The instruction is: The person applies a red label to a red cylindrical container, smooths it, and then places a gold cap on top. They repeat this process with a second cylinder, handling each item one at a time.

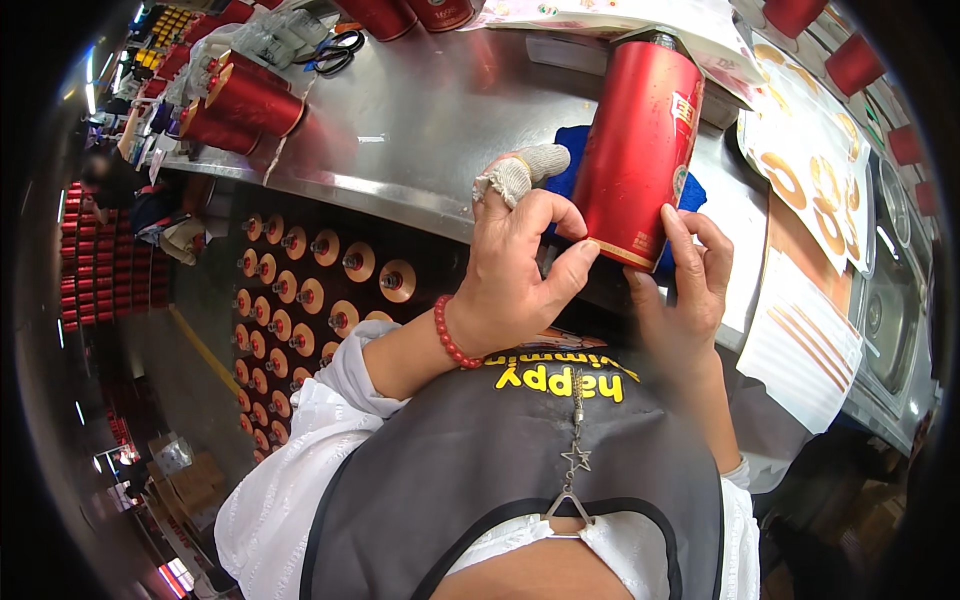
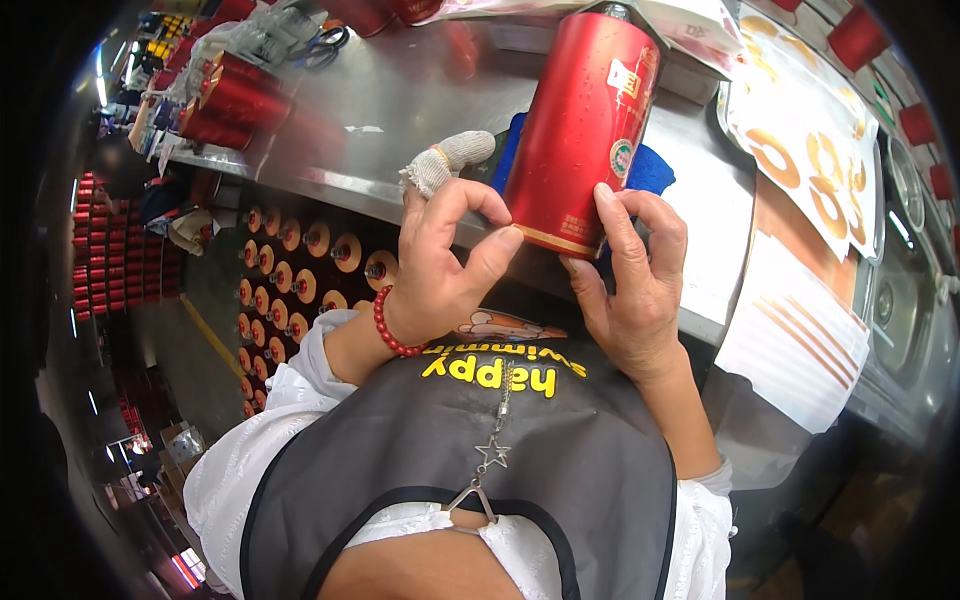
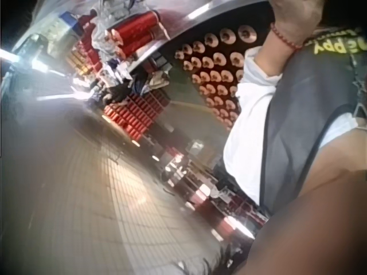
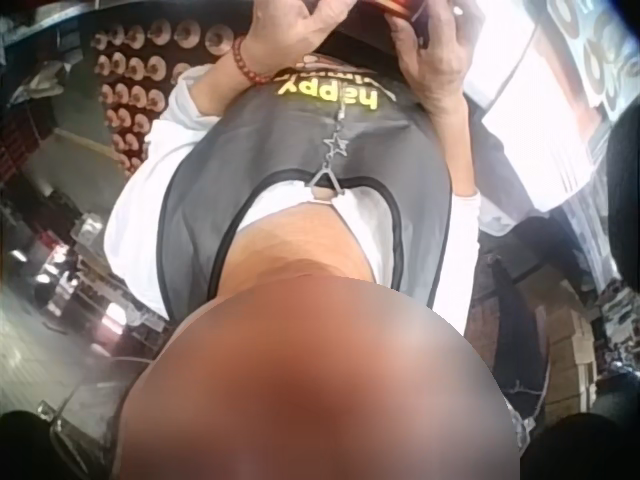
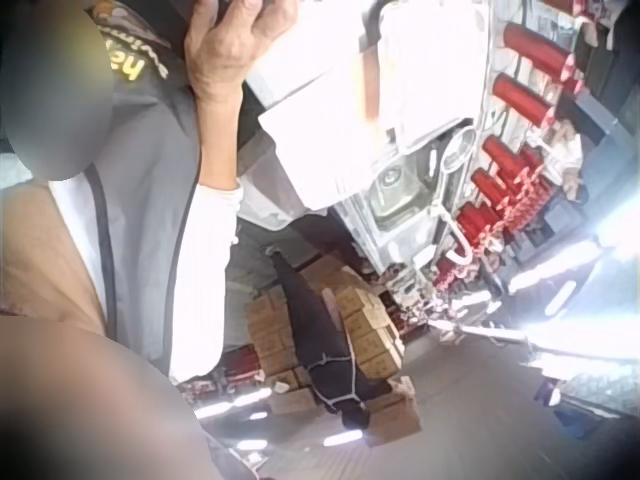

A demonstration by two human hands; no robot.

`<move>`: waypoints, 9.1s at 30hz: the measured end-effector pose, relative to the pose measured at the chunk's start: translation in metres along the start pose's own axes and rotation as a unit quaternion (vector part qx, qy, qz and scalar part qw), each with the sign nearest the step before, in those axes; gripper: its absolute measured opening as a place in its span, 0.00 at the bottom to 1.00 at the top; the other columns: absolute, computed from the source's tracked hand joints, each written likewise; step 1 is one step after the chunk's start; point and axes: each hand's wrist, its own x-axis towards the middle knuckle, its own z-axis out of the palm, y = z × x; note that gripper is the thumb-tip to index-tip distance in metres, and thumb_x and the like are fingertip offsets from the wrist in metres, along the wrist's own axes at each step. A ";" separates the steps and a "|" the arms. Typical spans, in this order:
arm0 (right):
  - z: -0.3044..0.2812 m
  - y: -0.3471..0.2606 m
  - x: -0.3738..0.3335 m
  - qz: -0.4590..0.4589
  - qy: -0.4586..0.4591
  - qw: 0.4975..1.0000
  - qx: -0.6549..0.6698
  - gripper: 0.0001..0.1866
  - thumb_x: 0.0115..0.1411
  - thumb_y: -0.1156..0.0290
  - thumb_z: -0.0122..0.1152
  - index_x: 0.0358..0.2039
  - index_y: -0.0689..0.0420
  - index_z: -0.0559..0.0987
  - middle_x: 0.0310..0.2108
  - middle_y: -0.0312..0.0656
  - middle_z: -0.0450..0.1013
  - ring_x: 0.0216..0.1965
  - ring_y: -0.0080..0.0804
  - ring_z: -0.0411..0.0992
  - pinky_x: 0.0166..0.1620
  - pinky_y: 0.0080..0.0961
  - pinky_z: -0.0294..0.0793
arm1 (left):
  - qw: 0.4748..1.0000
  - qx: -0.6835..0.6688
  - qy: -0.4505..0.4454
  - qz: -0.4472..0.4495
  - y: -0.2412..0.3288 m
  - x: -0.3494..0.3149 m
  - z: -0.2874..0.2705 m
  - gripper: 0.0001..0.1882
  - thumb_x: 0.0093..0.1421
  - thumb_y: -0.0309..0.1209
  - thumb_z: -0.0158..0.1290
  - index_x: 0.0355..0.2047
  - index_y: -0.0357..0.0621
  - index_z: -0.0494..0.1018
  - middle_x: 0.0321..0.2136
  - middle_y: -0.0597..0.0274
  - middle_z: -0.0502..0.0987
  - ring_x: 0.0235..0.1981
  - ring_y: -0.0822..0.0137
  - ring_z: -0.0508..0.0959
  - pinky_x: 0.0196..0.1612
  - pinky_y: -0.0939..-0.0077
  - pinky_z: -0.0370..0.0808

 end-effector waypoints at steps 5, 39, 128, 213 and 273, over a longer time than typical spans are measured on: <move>-0.001 -0.001 0.001 -0.004 0.002 1.000 0.001 0.35 0.48 0.80 0.72 0.59 0.63 0.73 0.51 0.49 0.68 0.52 0.45 0.68 0.53 0.36 0.71 | 0.994 -0.078 -0.045 -0.058 0.002 0.002 -0.005 0.06 0.60 0.29 0.57 0.34 0.41 0.74 0.53 0.42 0.72 0.60 0.54 0.67 0.65 0.59 0.57; -0.011 -0.013 -0.002 -0.061 -0.022 0.997 -0.036 0.29 0.49 0.77 0.71 0.54 0.57 0.78 0.50 0.48 0.66 0.52 0.47 0.68 0.54 0.40 0.71 | 0.989 -0.126 -0.058 -0.054 0.001 0.010 -0.008 0.05 0.56 0.29 0.57 0.29 0.42 0.73 0.51 0.41 0.71 0.55 0.47 0.67 0.60 0.57 0.59; -0.014 -0.021 0.004 -0.059 -0.078 0.991 -0.087 0.33 0.43 0.81 0.72 0.54 0.54 0.80 0.50 0.47 0.66 0.52 0.46 0.68 0.54 0.39 0.70 | 0.985 -0.144 0.028 0.086 -0.050 0.002 0.014 0.16 0.63 0.44 0.60 0.39 0.45 0.73 0.47 0.48 0.74 0.55 0.44 0.67 0.65 0.51 0.56; -0.033 -0.052 0.012 0.151 -0.065 0.986 -0.025 0.19 0.61 0.86 0.55 0.53 0.65 0.71 0.48 0.53 0.74 0.48 0.43 0.75 0.53 0.32 0.74 | 0.962 -0.258 -0.080 0.027 -0.063 0.020 0.027 0.48 0.59 0.54 0.61 0.68 0.38 0.53 0.63 0.42 0.59 0.64 0.47 0.60 0.68 0.56 0.56; -0.021 -0.021 0.004 -0.035 -0.089 0.990 -0.102 0.31 0.46 0.92 0.59 0.53 0.59 0.81 0.60 0.62 0.68 0.55 0.55 0.71 0.57 0.40 0.72 | 0.983 -0.088 0.061 0.146 -0.041 -0.020 0.019 0.15 0.65 0.28 0.57 0.52 0.46 0.78 0.49 0.57 0.81 0.60 0.56 0.70 0.73 0.50 0.45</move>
